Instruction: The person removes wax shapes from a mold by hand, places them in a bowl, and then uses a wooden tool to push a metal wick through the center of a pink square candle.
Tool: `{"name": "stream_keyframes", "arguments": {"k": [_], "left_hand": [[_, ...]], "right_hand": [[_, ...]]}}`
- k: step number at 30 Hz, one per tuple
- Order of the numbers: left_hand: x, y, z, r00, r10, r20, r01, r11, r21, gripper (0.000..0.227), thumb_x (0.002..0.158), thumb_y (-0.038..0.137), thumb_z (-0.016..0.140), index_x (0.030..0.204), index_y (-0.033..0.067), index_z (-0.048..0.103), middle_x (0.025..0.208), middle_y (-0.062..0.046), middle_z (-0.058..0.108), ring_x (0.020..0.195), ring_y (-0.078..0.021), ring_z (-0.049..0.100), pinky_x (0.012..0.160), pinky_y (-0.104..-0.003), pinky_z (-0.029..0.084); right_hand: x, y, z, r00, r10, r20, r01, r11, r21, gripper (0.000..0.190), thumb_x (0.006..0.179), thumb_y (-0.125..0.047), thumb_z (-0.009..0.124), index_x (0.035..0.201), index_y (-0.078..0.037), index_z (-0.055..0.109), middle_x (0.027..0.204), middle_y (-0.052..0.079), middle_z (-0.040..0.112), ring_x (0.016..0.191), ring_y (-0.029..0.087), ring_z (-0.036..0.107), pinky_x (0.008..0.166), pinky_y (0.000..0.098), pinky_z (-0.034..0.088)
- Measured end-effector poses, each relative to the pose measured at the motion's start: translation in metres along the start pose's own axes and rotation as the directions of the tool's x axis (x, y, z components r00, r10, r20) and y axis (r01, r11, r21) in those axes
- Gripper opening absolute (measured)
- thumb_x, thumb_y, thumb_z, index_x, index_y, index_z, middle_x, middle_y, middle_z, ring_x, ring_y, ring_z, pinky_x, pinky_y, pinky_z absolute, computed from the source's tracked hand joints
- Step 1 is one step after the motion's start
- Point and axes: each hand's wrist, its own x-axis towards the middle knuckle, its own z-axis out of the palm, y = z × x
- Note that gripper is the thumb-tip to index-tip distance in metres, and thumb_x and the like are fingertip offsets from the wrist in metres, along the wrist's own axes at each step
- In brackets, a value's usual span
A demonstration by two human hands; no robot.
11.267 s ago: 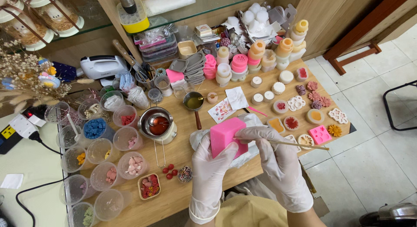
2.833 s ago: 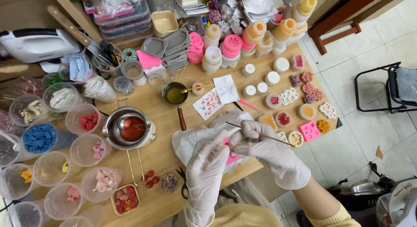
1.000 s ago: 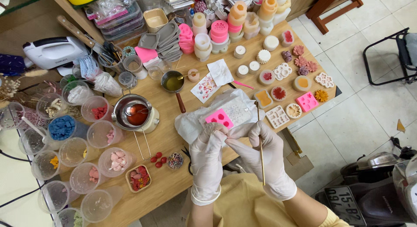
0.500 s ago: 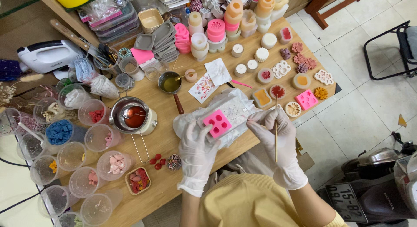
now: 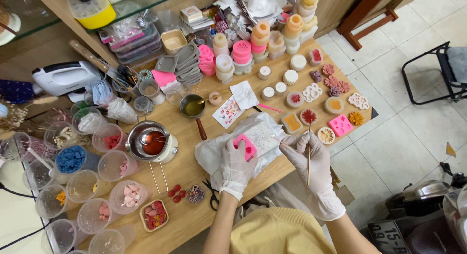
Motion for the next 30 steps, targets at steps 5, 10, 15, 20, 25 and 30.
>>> {"name": "stream_keyframes", "arguments": {"k": [5,10,15,20,25,30], "left_hand": [[0.007,0.022,-0.068,0.852,-0.443,0.279,0.432,0.295,-0.852,0.042,0.096,0.036,0.061,0.122,0.0043,0.067,0.108,-0.023,0.059,0.094,-0.0452,0.061,0.083,-0.053,0.047],[0.014,0.04,-0.134,0.66,-0.335,0.673,0.141,-0.824,-0.549,0.075,0.081,0.059,0.063,0.127,0.0006,0.057,0.125,-0.016,0.066,0.113,-0.0369,0.065,0.089,-0.053,0.055],[0.017,0.033,-0.125,0.796,-0.339,0.502,0.069,-0.773,-0.631,0.06,0.089,0.05,0.072,0.125,0.0033,0.059,0.116,-0.013,0.064,0.103,-0.0299,0.063,0.085,-0.044,0.053],[0.007,0.044,-0.126,0.886,-0.387,0.254,0.014,-0.526,-0.851,0.048,0.089,0.04,0.072,0.119,0.0037,0.065,0.11,-0.01,0.069,0.101,-0.0223,0.064,0.089,-0.037,0.053],[-0.004,0.066,-0.142,0.915,-0.365,0.172,0.02,-0.385,-0.923,0.033,0.094,0.029,0.072,0.109,0.0032,0.057,0.113,-0.013,0.066,0.106,-0.0243,0.063,0.091,-0.043,0.053],[-0.02,0.082,-0.178,0.956,-0.241,0.168,0.026,-0.5,-0.866,0.043,0.082,0.015,0.071,0.121,0.002,0.057,0.12,-0.011,0.064,0.113,-0.0254,0.063,0.098,-0.044,0.052]], "right_hand": [[0.004,-0.006,0.011,0.999,-0.049,0.004,0.049,0.998,-0.036,0.034,0.086,0.005,0.075,0.082,-0.008,0.044,0.092,0.01,0.069,0.094,0.017,0.065,0.085,0.0298,0.052],[-0.002,-0.016,0.052,0.994,0.068,0.084,-0.081,0.983,0.163,0.032,0.083,0.006,0.074,0.08,-0.008,0.045,0.09,0.008,0.068,0.106,0.017,0.069,0.088,0.0306,0.054],[-0.008,-0.03,0.097,0.992,0.058,0.11,-0.08,0.975,0.209,0.033,0.09,0.008,0.072,0.082,-0.006,0.043,0.092,0.012,0.068,0.09,0.024,0.065,0.082,0.0355,0.054],[-0.005,-0.061,0.105,0.997,-0.056,0.05,0.037,0.944,0.328,0.03,0.088,0.009,0.069,0.084,-0.007,0.044,0.096,0.01,0.067,0.121,0.027,0.067,0.101,0.0371,0.054],[-0.016,-0.081,0.102,0.98,-0.199,-0.006,0.193,0.938,0.287,0.033,0.089,0.011,0.071,0.085,-0.008,0.044,0.099,0.012,0.068,0.123,0.032,0.067,0.104,0.0417,0.054],[-0.036,-0.099,0.107,0.836,-0.548,0.029,0.548,0.831,-0.094,0.027,0.087,0.015,0.072,0.102,-0.001,0.056,0.106,0.013,0.069,0.124,0.028,0.065,0.115,0.0423,0.048]]}}
